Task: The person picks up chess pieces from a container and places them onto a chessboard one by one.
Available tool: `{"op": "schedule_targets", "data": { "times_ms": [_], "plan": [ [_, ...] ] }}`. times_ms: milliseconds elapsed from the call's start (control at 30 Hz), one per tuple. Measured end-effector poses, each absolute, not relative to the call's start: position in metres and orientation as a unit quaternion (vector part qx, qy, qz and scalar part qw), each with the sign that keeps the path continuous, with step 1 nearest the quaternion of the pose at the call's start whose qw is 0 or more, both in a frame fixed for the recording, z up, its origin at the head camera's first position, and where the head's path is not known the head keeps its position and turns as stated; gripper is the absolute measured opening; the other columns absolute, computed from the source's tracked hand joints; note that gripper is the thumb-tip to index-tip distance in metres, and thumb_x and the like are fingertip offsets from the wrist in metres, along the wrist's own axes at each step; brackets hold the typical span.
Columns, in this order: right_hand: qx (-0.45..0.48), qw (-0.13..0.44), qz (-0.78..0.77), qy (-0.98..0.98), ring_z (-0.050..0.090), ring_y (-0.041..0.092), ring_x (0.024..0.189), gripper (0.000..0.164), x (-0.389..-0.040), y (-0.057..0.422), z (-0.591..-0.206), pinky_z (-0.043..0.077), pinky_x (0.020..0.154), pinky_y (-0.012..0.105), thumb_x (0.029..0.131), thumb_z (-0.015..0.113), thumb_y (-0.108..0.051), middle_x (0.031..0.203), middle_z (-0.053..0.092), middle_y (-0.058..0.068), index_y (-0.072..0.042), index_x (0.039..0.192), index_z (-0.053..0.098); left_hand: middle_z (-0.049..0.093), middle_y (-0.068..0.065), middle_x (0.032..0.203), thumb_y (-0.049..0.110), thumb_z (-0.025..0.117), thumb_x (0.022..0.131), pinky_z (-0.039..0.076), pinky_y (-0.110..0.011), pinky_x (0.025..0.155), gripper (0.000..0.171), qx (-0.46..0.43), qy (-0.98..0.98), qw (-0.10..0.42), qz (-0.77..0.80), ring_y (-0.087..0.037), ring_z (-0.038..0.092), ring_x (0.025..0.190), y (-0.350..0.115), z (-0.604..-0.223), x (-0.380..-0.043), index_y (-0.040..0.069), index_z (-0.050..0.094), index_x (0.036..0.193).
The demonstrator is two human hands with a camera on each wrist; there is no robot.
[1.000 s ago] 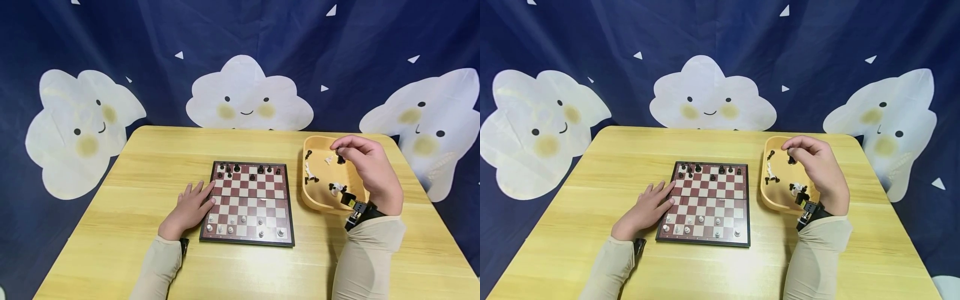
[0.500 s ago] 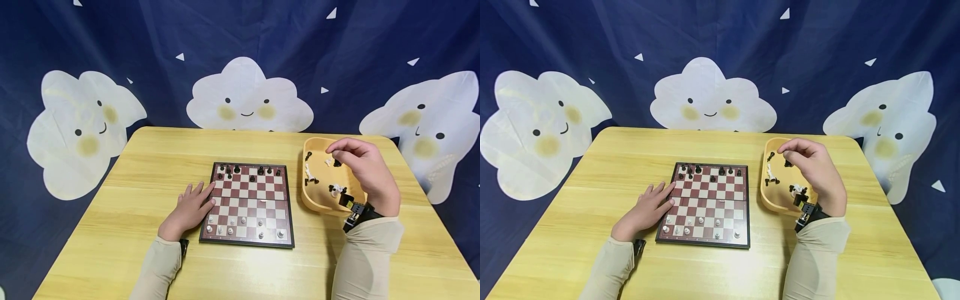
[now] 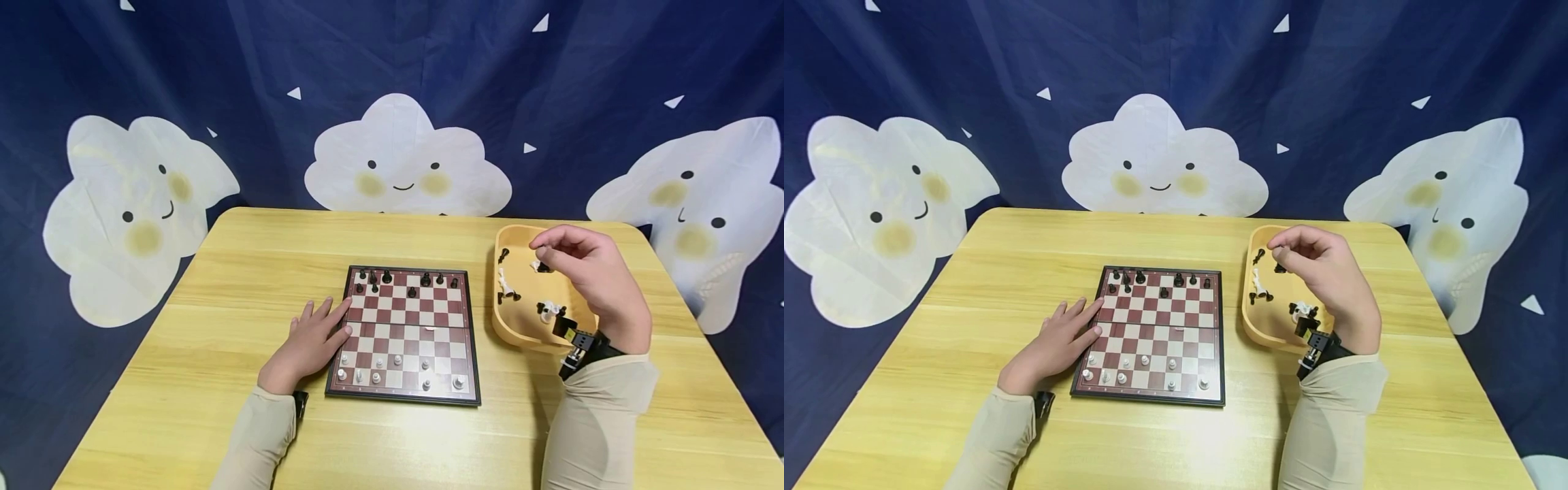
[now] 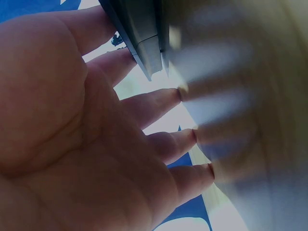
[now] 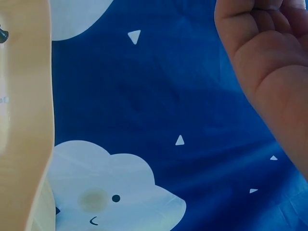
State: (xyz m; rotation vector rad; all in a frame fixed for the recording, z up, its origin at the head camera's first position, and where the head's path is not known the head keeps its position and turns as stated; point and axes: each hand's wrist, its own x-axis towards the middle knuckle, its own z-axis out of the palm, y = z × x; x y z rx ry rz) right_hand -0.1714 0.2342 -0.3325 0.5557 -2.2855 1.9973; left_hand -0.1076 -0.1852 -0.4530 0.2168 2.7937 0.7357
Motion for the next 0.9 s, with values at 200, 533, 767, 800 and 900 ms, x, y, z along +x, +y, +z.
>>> {"op": "schedule_targets", "data": {
  "times_ms": [200,533,767,800,900],
  "plan": [
    [0.172,0.028,0.627,-0.759,0.058,0.013,0.072,0.013,-0.1711,0.2325,-0.3321,0.048,0.064,0.02,0.089,0.065,-0.001,0.092,0.064,0.009,0.009,0.098,0.064,0.022,-0.02,0.154,0.04,0.043,0.101,0.007,-0.071,0.103,0.055,0.074,0.957,0.121,0.254,-0.05,0.006,0.139,-0.1853,-0.4531,-0.1072,0.024,0.028,0.152],
    [0.171,0.028,0.601,-0.78,0.058,0.014,0.072,0.014,-0.1712,0.2307,-0.3313,0.047,0.06,0.02,0.089,0.066,-0.003,0.092,0.064,0.008,0.007,0.099,0.064,0.021,-0.02,0.154,0.04,0.043,0.101,0.008,-0.071,0.103,0.056,0.077,0.957,0.121,0.252,-0.05,0.006,0.14,-0.1859,-0.4534,-0.1076,0.025,0.027,0.152],
    [0.177,0.027,0.598,-0.782,0.06,0.016,0.072,0.016,-0.1718,0.2299,-0.331,0.049,0.062,0.021,0.088,0.067,-0.003,0.092,0.065,0.008,0.007,0.1,0.064,0.021,-0.021,0.154,0.039,0.043,0.101,0.007,-0.071,0.103,0.055,0.077,0.956,0.121,0.255,-0.051,0.006,0.139,-0.1856,-0.4521,-0.1074,0.024,0.028,0.152],
    [0.179,0.028,0.599,-0.78,0.06,0.016,0.072,0.016,-0.172,0.2296,-0.3312,0.049,0.062,0.021,0.088,0.067,-0.002,0.091,0.065,0.008,0.008,0.1,0.064,0.021,-0.021,0.154,0.039,0.043,0.101,0.007,-0.071,0.103,0.055,0.077,0.956,0.121,0.255,-0.051,0.006,0.139,-0.1854,-0.4521,-0.1075,0.023,0.028,0.152],
    [0.189,0.032,0.602,-0.775,0.06,0.017,0.071,0.016,-0.1729,0.2285,-0.3317,0.049,0.061,0.021,0.087,0.068,0.0,0.089,0.065,0.008,0.009,0.1,0.064,0.021,-0.021,0.154,0.039,0.043,0.101,0.008,-0.071,0.103,0.055,0.078,0.957,0.119,0.255,-0.051,0.006,0.139,-0.185,-0.4521,-0.1078,0.023,0.028,0.152]
  ]
}}
